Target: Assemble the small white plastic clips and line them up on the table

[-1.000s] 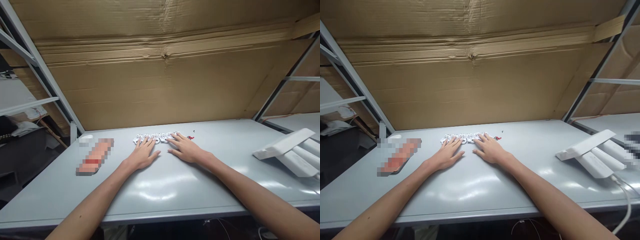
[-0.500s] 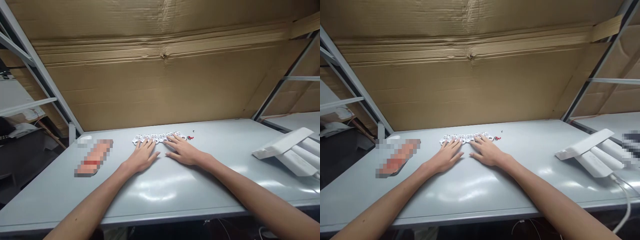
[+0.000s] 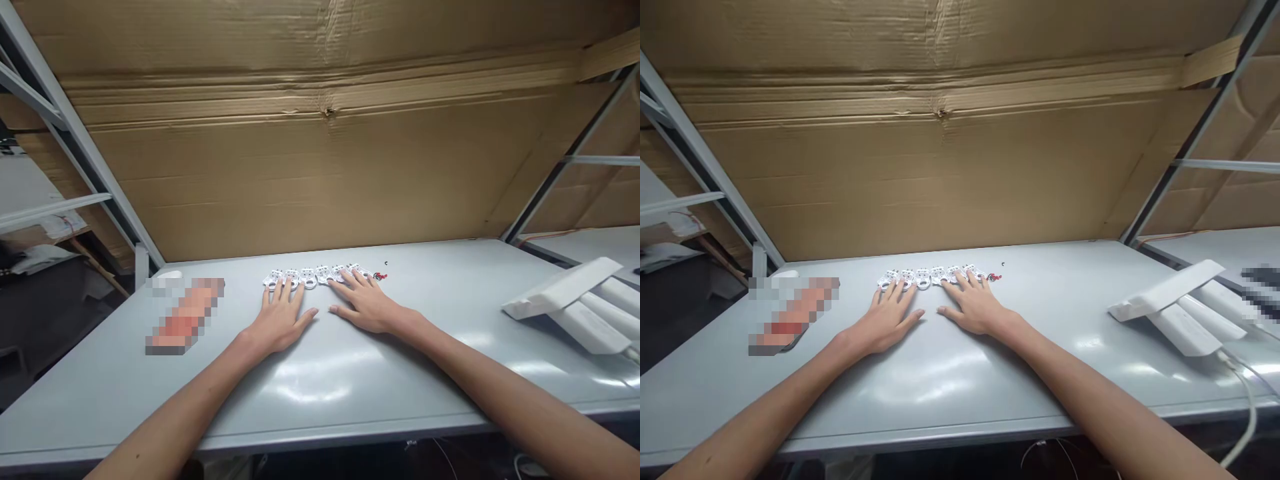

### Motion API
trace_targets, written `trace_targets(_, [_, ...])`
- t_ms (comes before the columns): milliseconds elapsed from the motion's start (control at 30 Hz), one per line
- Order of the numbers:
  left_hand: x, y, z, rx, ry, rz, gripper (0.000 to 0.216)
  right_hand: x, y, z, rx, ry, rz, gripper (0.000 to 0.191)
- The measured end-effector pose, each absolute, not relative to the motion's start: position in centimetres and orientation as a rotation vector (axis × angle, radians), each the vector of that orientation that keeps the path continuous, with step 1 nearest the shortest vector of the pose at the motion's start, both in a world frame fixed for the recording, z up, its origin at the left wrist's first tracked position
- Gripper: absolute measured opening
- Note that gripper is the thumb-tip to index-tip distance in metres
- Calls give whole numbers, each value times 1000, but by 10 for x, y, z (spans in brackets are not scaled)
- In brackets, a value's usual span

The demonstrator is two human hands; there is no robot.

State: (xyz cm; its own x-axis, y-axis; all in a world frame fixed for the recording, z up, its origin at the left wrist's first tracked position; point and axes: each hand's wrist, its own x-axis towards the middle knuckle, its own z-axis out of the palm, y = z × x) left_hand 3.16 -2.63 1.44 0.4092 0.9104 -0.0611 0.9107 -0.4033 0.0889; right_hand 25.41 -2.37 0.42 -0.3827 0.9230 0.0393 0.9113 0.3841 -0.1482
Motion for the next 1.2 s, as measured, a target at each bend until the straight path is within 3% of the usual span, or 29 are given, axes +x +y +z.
trace_targets(1200, [28, -16, 13, 2576, 1611, 17, 69, 262, -10, -2, -1474, -2587, 45, 78])
